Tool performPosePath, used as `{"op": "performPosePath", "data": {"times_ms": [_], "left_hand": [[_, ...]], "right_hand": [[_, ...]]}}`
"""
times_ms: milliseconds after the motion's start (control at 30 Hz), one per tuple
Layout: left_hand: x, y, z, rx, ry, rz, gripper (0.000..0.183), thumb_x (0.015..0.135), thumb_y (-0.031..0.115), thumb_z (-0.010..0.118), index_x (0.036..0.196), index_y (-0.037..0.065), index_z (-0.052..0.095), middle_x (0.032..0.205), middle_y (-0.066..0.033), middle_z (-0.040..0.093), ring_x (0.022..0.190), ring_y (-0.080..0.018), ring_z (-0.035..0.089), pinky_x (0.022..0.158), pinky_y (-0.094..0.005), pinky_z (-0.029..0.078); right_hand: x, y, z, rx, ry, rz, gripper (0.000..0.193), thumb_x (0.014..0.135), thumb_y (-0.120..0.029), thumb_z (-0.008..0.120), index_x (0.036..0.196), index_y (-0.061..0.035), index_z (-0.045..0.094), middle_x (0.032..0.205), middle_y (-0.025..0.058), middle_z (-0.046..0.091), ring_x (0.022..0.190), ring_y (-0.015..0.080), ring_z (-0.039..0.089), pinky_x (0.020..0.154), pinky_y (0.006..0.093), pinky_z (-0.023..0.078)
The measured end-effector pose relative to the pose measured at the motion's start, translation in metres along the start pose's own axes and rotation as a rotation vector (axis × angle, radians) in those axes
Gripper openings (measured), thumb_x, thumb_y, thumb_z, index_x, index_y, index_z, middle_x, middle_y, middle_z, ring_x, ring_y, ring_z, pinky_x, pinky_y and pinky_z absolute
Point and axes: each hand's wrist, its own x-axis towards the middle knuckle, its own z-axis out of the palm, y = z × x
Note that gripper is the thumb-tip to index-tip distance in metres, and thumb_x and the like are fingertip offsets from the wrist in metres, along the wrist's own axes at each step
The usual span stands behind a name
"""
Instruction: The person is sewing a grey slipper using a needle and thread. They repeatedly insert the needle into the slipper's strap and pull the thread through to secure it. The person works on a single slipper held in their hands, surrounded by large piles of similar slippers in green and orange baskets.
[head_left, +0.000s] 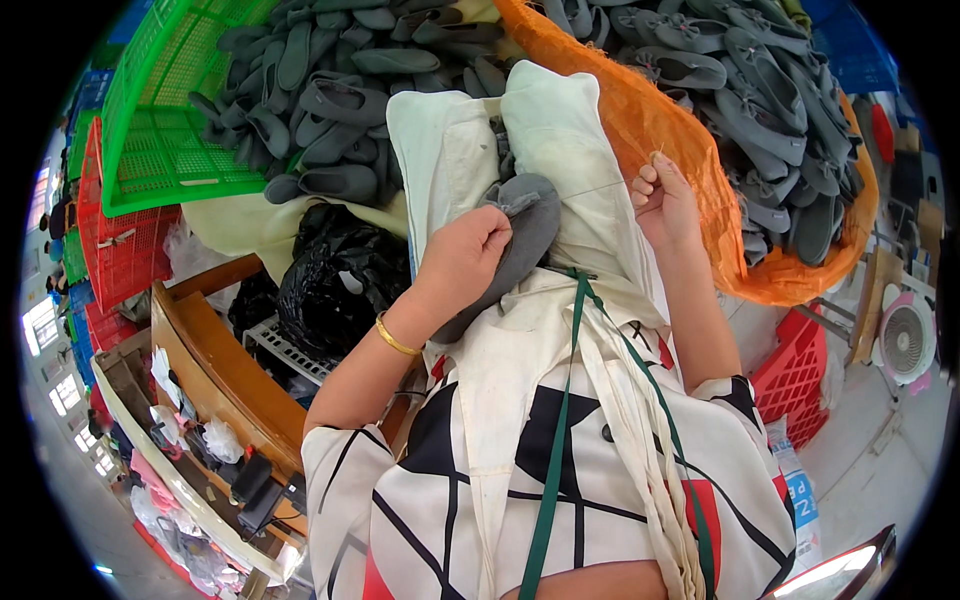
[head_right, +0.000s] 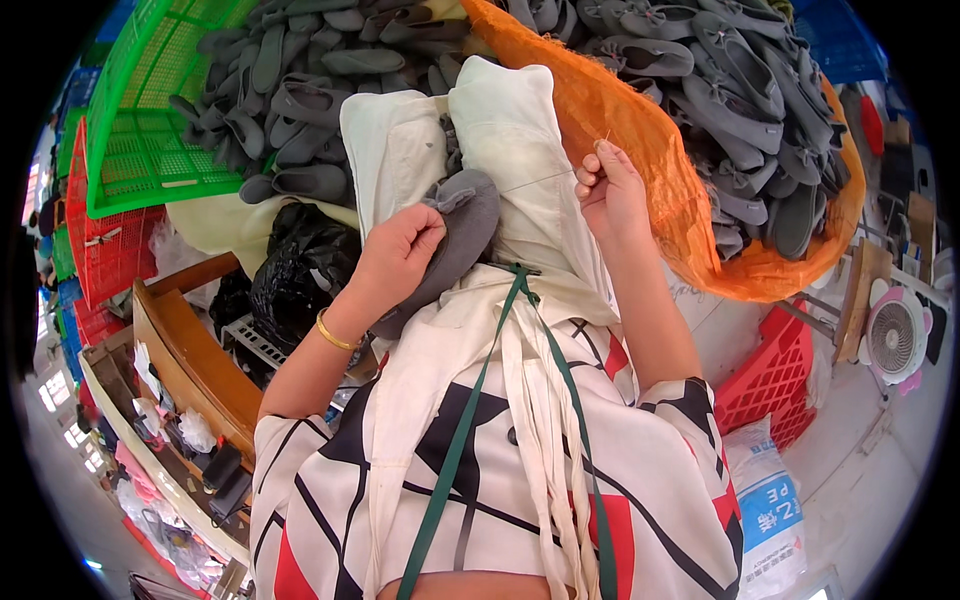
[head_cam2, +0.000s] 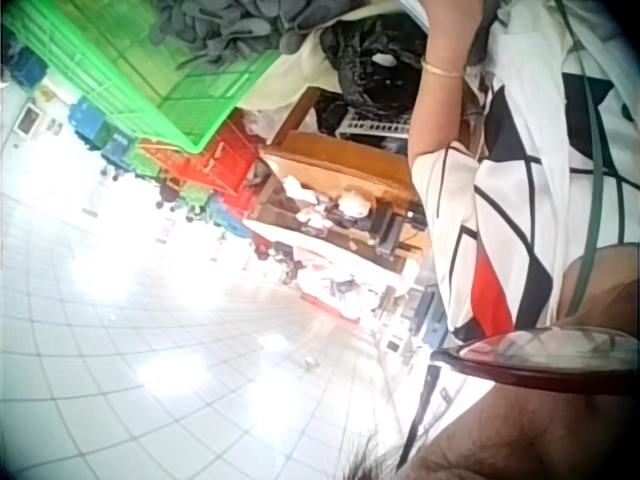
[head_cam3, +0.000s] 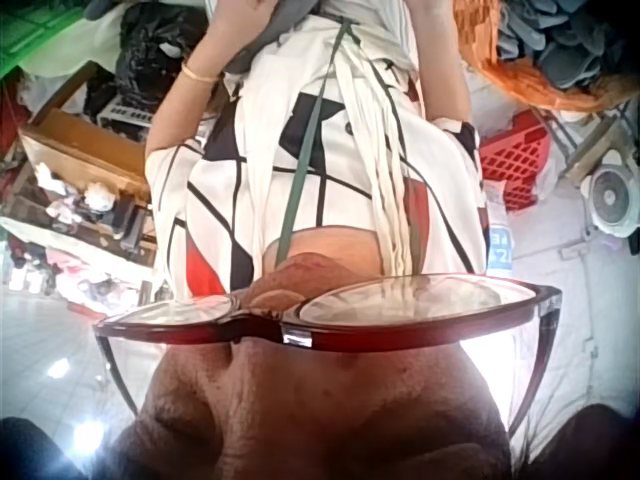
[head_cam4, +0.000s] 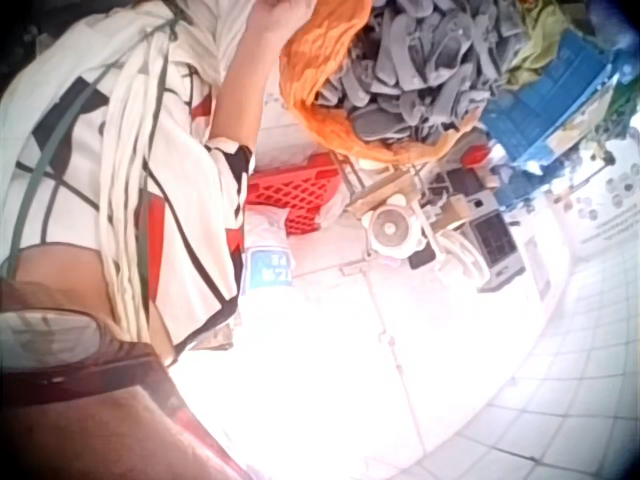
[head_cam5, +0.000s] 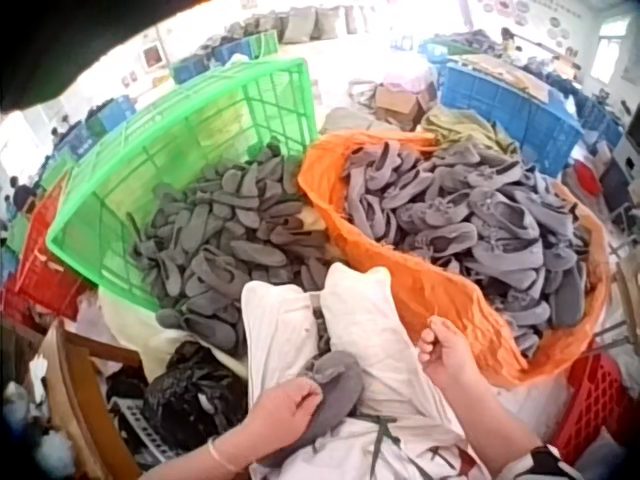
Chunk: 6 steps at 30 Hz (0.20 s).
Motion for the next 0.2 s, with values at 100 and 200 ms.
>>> {"op": "performPosePath", "data": {"times_ms": [100, 200], "left_hand": [[0.000, 0.011, 0.004, 0.245, 0.079, 0.122, 0.004, 0.090, 0.007, 0.063, 0.094, 0.005, 0.063, 0.081, -0.0164, 0.063, 0.071, -0.0278, 0.064, 0.065, -0.0358, 0.051], [0.001, 0.007, 0.007, 0.495, 0.109, 0.204, 0.012, 0.089, 0.016, 0.070, 0.093, 0.006, 0.065, 0.087, -0.0170, 0.067, 0.081, -0.0262, 0.068, 0.069, -0.0370, 0.053]], "right_hand": [[0.004, 0.003, -0.012, -0.013, 0.023, -0.017, 0.007, 0.102, -0.018, 0.055, 0.101, -0.0116, 0.057, 0.078, -0.0019, 0.055, 0.065, 0.0100, 0.050, 0.056, 0.0223, 0.043], [0.005, 0.005, -0.017, -0.037, -0.004, -0.028, 0.007, 0.102, -0.019, 0.055, 0.102, -0.0116, 0.056, 0.077, -0.0020, 0.054, 0.065, 0.0103, 0.050, 0.056, 0.0234, 0.044]]}}
